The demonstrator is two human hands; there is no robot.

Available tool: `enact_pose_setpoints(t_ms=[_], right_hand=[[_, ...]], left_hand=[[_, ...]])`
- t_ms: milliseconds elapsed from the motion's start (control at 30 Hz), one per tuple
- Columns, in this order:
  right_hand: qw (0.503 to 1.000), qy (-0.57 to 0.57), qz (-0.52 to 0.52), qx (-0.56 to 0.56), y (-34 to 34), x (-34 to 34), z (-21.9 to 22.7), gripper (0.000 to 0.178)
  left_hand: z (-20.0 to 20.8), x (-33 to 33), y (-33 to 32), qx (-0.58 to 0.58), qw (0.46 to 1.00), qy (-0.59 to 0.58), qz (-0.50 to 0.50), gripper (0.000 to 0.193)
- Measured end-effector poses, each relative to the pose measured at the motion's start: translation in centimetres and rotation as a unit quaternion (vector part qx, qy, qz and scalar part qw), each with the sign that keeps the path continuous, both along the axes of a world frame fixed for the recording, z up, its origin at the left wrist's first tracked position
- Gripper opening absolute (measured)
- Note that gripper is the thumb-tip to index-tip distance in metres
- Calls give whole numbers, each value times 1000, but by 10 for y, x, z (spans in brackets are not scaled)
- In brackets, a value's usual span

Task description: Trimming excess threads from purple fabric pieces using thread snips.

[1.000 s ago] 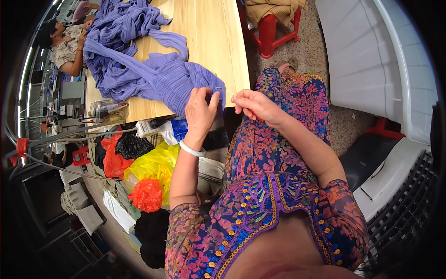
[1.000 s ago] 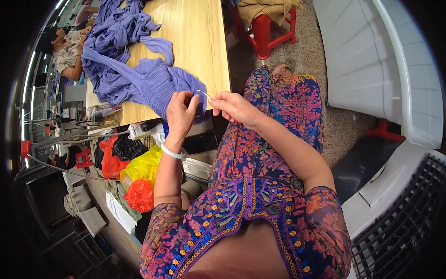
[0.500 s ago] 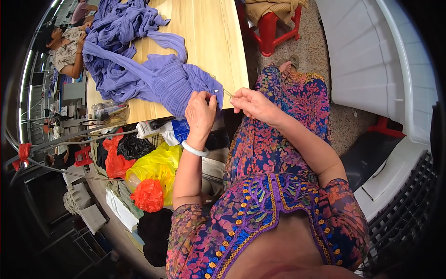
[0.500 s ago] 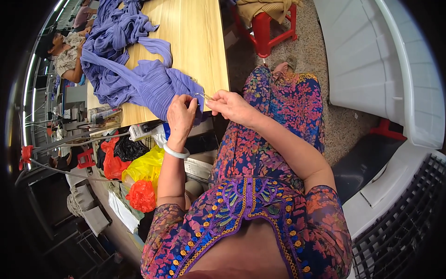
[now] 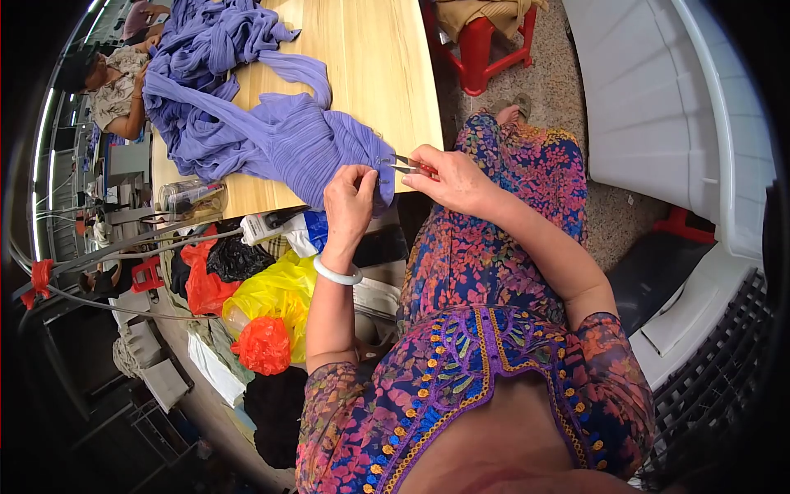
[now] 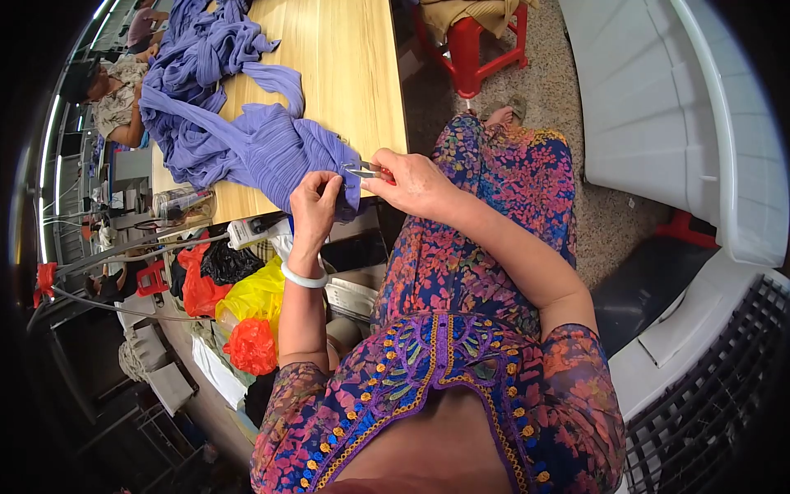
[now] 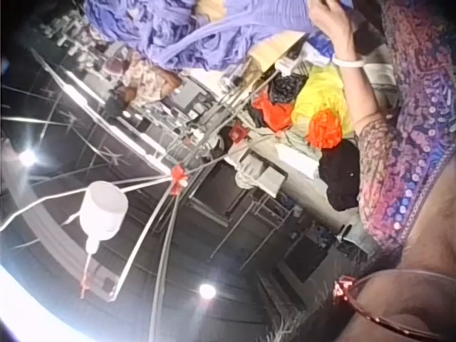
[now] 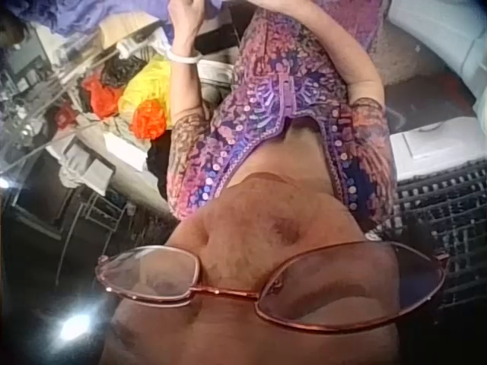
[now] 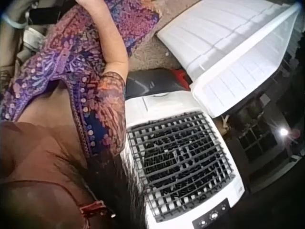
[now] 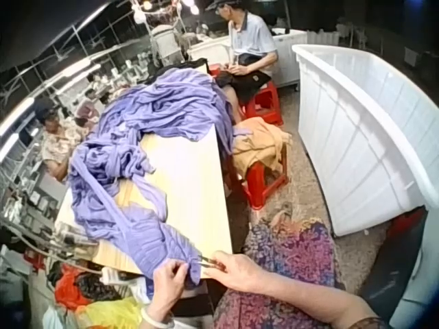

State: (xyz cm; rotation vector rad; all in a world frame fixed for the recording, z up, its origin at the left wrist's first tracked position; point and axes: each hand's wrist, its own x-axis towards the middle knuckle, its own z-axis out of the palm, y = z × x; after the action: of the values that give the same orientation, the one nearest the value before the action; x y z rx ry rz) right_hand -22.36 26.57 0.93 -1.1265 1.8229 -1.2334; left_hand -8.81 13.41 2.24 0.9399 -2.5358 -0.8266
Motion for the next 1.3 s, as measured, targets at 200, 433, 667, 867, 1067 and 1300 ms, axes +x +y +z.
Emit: enact_pose_setpoints(t_ms=[200,433,667,867,1067,1300], right_hand=[[999,38,10,-17,-1,1,-5,27],[992,123,-1,-37,0,5,0,26],[955,274,-16,-109,-7,11,4,20],[942,317,-25,-106,-11,11,0,19],[944,312,-30,-106,-14,13,-2,19],[947,301,-36,-106,-16,16,-4,18]], left_hand=[[4,-1,2,28,1000,7,1,10],[-1,2,1,26,998,51,-5,10],[-6,2,4,159,983,84,38,10],[-4,1,6,275,954,108,53,12],[-2,1,8,292,947,126,45,12],[-4,3,7,282,953,108,31,13]])
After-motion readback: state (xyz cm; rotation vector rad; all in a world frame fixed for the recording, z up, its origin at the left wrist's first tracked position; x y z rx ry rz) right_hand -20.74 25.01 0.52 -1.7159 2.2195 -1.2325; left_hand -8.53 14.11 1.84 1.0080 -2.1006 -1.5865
